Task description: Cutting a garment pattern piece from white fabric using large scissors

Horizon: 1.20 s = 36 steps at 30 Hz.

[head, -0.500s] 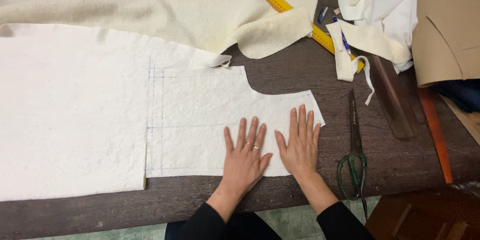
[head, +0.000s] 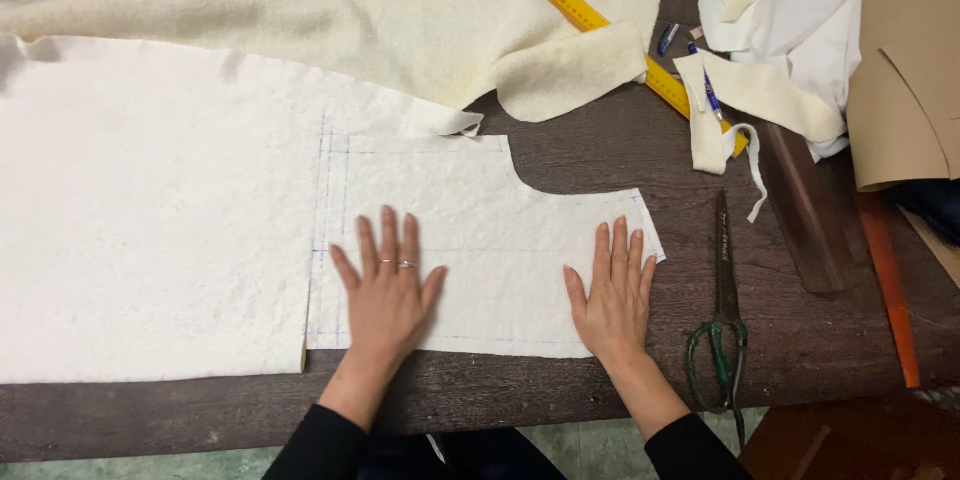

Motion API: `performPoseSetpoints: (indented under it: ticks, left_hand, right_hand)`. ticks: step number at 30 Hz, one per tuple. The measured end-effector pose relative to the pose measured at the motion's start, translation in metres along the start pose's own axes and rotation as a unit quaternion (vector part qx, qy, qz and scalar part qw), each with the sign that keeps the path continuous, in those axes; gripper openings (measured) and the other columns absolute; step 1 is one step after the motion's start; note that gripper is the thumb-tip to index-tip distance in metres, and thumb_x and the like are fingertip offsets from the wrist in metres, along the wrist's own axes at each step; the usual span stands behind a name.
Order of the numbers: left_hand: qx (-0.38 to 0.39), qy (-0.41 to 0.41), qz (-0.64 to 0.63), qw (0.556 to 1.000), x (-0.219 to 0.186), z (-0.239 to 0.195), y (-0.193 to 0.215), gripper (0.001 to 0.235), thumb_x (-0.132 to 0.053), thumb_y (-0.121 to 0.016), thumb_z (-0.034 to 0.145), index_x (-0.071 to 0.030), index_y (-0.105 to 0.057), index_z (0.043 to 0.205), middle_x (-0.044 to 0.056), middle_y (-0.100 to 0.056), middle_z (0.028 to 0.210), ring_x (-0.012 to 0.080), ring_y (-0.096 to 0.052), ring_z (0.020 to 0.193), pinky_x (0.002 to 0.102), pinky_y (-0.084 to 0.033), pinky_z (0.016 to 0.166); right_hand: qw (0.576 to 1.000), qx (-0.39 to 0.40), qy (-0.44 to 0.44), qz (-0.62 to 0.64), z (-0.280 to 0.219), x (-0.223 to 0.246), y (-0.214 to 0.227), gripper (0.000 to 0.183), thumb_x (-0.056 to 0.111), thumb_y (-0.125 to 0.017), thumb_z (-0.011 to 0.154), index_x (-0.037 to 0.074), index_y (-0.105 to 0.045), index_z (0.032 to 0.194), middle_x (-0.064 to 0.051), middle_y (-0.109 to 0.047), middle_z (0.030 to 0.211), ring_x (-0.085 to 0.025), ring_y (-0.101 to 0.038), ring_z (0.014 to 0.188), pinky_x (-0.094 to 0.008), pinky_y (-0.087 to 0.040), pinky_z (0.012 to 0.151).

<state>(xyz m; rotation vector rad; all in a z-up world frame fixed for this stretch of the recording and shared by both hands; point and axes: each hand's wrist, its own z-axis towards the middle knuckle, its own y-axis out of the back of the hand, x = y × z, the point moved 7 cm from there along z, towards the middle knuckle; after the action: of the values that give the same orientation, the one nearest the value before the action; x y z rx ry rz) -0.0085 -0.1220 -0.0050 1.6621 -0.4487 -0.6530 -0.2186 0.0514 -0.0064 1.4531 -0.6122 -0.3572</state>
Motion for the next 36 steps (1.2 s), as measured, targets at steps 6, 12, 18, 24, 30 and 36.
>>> performPoseSetpoints:
  ticks: [6, 12, 18, 24, 30, 36]
  left_hand:
    - [-0.020, 0.023, -0.005, 1.000, 0.025, -0.008, -0.009, 0.081, -0.062, -0.029, 0.093, -0.012, -0.012, 0.155, 0.018, -0.004, 0.161, 0.0443, 0.004, 0.146, 0.067, 0.004, 0.111]
    - [-0.026, 0.023, 0.014, 0.999, 0.026, -0.003, -0.008, 0.078, -0.060, -0.028, 0.093, -0.013, -0.016, 0.155, 0.016, -0.007, 0.162, 0.0432, 0.003, 0.148, 0.070, 0.004, 0.110]
    - [-0.027, -0.026, 0.001, 0.999, 0.003, 0.037, 0.000, 0.071, -0.058, -0.025, 0.096, -0.020, -0.013, 0.155, 0.007, -0.006, 0.163, 0.0354, 0.003, 0.149, 0.068, 0.003, 0.111]
    - [-0.018, -0.058, 0.019, 0.998, -0.009, 0.065, -0.005, 0.068, -0.062, -0.020, 0.096, -0.028, -0.009, 0.154, -0.001, -0.001, 0.162, 0.0288, 0.006, 0.148, 0.067, 0.004, 0.111]
    - [-0.004, -0.052, 0.057, 0.997, -0.006, 0.067, -0.010, 0.071, -0.065, -0.020, 0.094, -0.030, -0.008, 0.155, 0.002, -0.005, 0.162, 0.0323, 0.003, 0.148, 0.069, 0.001, 0.110]
    - [-0.145, -0.126, -0.003, 0.981, -0.015, 0.061, 0.017, 0.075, -0.057, -0.027, 0.094, -0.020, -0.006, 0.155, 0.003, 0.007, 0.162, 0.0266, 0.014, 0.148, 0.066, 0.006, 0.112]
  right_hand:
    - [1.000, 0.005, 0.000, 0.009, 0.001, 0.004, 0.007, 0.072, 0.047, -0.037, 0.098, 0.002, -0.021, 0.151, -0.022, -0.007, 0.160, -0.041, -0.004, 0.146, -0.062, -0.004, 0.112]
    - [0.999, 0.033, -0.007, 0.016, 0.004, 0.000, 0.011, 0.071, 0.048, -0.038, 0.098, 0.005, -0.021, 0.152, -0.021, -0.010, 0.159, -0.043, -0.006, 0.145, -0.068, -0.003, 0.109]
    - [0.997, 0.036, 0.051, 0.040, 0.034, 0.049, 0.029, 0.064, 0.037, -0.044, 0.098, 0.003, -0.028, 0.149, -0.023, -0.020, 0.156, -0.044, -0.016, 0.143, -0.068, -0.011, 0.107]
    - [0.989, 0.043, 0.126, 0.066, 0.059, 0.089, 0.007, 0.064, 0.038, -0.043, 0.099, 0.006, -0.023, 0.151, -0.017, -0.013, 0.160, -0.040, -0.012, 0.145, -0.066, -0.008, 0.109]
    - [0.988, 0.044, 0.140, 0.037, 0.062, 0.090, 0.000, 0.066, 0.045, -0.036, 0.100, 0.004, -0.022, 0.151, -0.018, -0.013, 0.159, -0.039, -0.012, 0.145, -0.063, -0.006, 0.110]
    - [0.984, -0.046, 0.147, -0.094, 0.059, 0.087, 0.004, 0.070, 0.053, -0.029, 0.100, 0.010, -0.015, 0.154, -0.009, -0.011, 0.162, -0.029, -0.010, 0.148, -0.051, -0.008, 0.116]
